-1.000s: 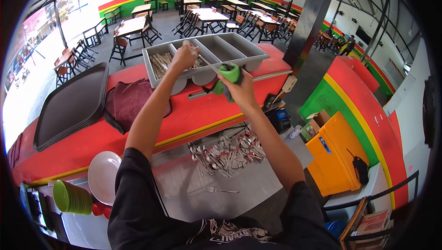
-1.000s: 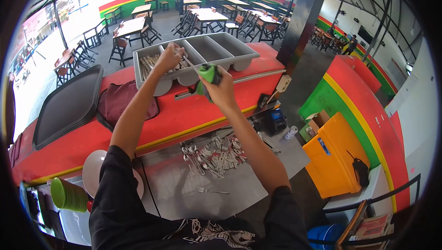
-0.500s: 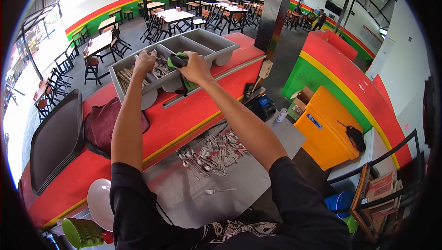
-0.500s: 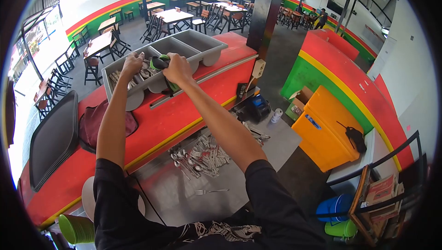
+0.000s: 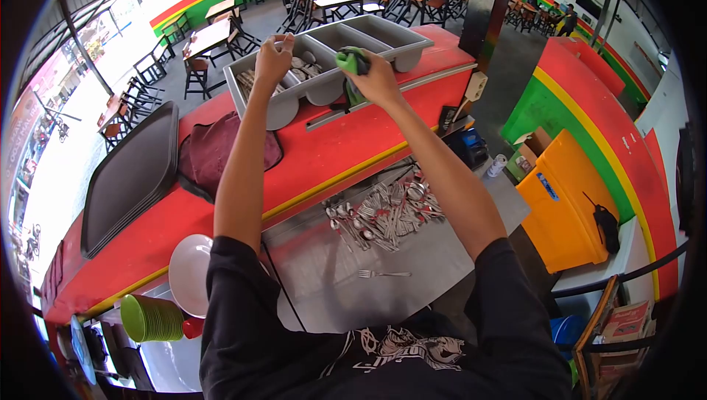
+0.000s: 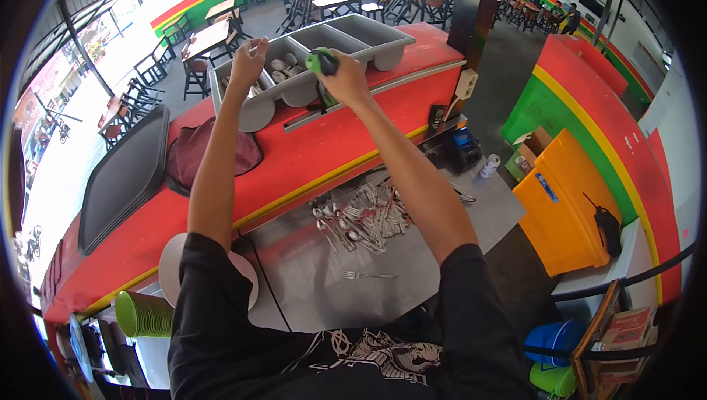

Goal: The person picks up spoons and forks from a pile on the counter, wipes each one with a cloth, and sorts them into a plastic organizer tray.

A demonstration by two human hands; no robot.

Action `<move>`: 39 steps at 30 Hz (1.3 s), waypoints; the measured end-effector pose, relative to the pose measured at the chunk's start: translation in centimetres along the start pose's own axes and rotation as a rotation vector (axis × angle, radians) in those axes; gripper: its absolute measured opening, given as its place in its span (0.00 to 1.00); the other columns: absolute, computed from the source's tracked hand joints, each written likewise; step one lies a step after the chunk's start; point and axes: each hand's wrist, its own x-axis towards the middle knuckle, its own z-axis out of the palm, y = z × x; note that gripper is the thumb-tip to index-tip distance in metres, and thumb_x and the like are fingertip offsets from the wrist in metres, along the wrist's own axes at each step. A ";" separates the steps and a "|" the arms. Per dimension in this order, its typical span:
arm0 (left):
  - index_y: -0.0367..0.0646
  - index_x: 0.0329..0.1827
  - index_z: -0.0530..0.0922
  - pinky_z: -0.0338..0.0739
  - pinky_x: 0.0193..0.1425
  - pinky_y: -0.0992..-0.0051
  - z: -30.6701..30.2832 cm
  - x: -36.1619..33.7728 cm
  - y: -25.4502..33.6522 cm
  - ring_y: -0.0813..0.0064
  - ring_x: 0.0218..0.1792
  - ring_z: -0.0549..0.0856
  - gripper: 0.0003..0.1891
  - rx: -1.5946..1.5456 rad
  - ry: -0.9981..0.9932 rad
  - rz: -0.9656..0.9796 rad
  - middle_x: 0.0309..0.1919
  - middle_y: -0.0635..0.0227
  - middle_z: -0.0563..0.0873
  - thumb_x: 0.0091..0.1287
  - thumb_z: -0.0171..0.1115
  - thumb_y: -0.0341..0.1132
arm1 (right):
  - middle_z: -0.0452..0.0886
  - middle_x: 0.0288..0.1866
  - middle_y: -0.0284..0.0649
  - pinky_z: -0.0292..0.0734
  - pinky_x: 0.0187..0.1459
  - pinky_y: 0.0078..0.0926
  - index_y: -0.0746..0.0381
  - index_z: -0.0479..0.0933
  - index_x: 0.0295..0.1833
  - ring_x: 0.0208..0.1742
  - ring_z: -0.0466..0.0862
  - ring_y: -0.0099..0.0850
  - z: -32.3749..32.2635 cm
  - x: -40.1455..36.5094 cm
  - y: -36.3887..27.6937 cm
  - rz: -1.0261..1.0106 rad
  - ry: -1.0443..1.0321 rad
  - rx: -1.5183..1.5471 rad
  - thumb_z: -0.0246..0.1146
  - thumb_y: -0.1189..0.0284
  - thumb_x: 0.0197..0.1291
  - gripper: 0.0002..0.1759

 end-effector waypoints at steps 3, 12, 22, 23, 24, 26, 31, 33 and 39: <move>0.35 0.46 0.81 0.71 0.31 0.77 -2.6 -7.7 5.0 0.80 0.26 0.80 0.19 -0.269 0.103 0.145 0.26 0.67 0.84 0.73 0.58 0.47 | 0.86 0.35 0.40 0.78 0.41 0.25 0.64 0.81 0.47 0.37 0.86 0.30 -2.8 -5.8 -1.7 0.184 0.008 0.375 0.70 0.67 0.60 0.14; 0.37 0.43 0.79 0.65 0.24 0.78 13.7 -51.8 -5.8 0.86 0.23 0.71 0.11 -0.333 -0.104 -0.449 0.20 0.75 0.76 0.72 0.62 0.38 | 0.85 0.47 0.34 0.76 0.52 0.23 0.64 0.78 0.57 0.48 0.82 0.23 -9.0 -44.4 1.8 1.192 -0.210 0.575 0.70 0.68 0.62 0.20; 0.40 0.39 0.78 0.79 0.40 0.67 19.2 -63.6 -2.6 0.68 0.34 0.85 0.09 -0.146 0.023 -0.897 0.32 0.59 0.87 0.66 0.65 0.37 | 0.86 0.44 0.37 0.78 0.44 0.22 0.65 0.78 0.55 0.41 0.83 0.22 -17.2 -45.5 4.6 1.289 -0.394 0.629 0.67 0.69 0.64 0.16; 0.40 0.38 0.78 0.78 0.40 0.67 20.4 -62.6 -4.1 0.66 0.33 0.85 0.10 -0.093 0.081 -0.805 0.31 0.60 0.86 0.65 0.66 0.38 | 0.86 0.44 0.37 0.78 0.44 0.22 0.66 0.79 0.54 0.42 0.83 0.22 -17.4 -45.4 4.9 1.296 -0.397 0.650 0.68 0.69 0.64 0.16; 0.40 0.38 0.78 0.78 0.39 0.66 21.3 -61.4 -5.3 0.65 0.32 0.85 0.11 -0.043 0.138 -0.709 0.29 0.60 0.85 0.64 0.67 0.38 | 0.87 0.44 0.38 0.78 0.44 0.22 0.67 0.79 0.52 0.42 0.84 0.22 -17.5 -45.3 5.2 1.300 -0.399 0.669 0.68 0.70 0.64 0.16; 0.40 0.39 0.79 0.78 0.40 0.66 22.3 -57.5 -6.2 0.62 0.33 0.85 0.14 0.065 0.162 -0.799 0.27 0.61 0.84 0.62 0.70 0.42 | 0.87 0.44 0.38 0.78 0.44 0.21 0.67 0.79 0.52 0.43 0.84 0.22 -18.2 -44.8 5.4 1.300 -0.441 0.694 0.68 0.70 0.63 0.16; 0.46 0.51 0.79 0.78 0.47 0.61 26.4 -52.7 -11.1 0.56 0.44 0.84 0.22 0.241 0.229 -0.894 0.43 0.58 0.83 0.58 0.71 0.47 | 0.86 0.44 0.38 0.80 0.41 0.23 0.66 0.78 0.54 0.41 0.83 0.23 -21.1 -46.2 7.9 1.261 -0.501 0.688 0.67 0.70 0.65 0.16; 0.53 0.53 0.78 0.77 0.49 0.59 26.8 -51.5 -10.9 0.57 0.48 0.83 0.22 0.359 0.216 -0.980 0.47 0.61 0.82 0.57 0.72 0.46 | 0.86 0.44 0.38 0.80 0.41 0.23 0.66 0.78 0.54 0.41 0.83 0.23 -22.6 -46.1 8.2 1.281 -0.497 0.692 0.67 0.70 0.65 0.15; 0.66 0.50 0.81 0.72 0.55 0.53 27.3 -50.4 -10.1 0.65 0.53 0.81 0.18 0.507 0.212 -1.066 0.47 0.70 0.79 0.55 0.73 0.45 | 0.86 0.43 0.38 0.79 0.39 0.22 0.66 0.79 0.53 0.38 0.83 0.22 -25.8 -47.6 10.9 1.232 -0.480 0.670 0.67 0.71 0.65 0.14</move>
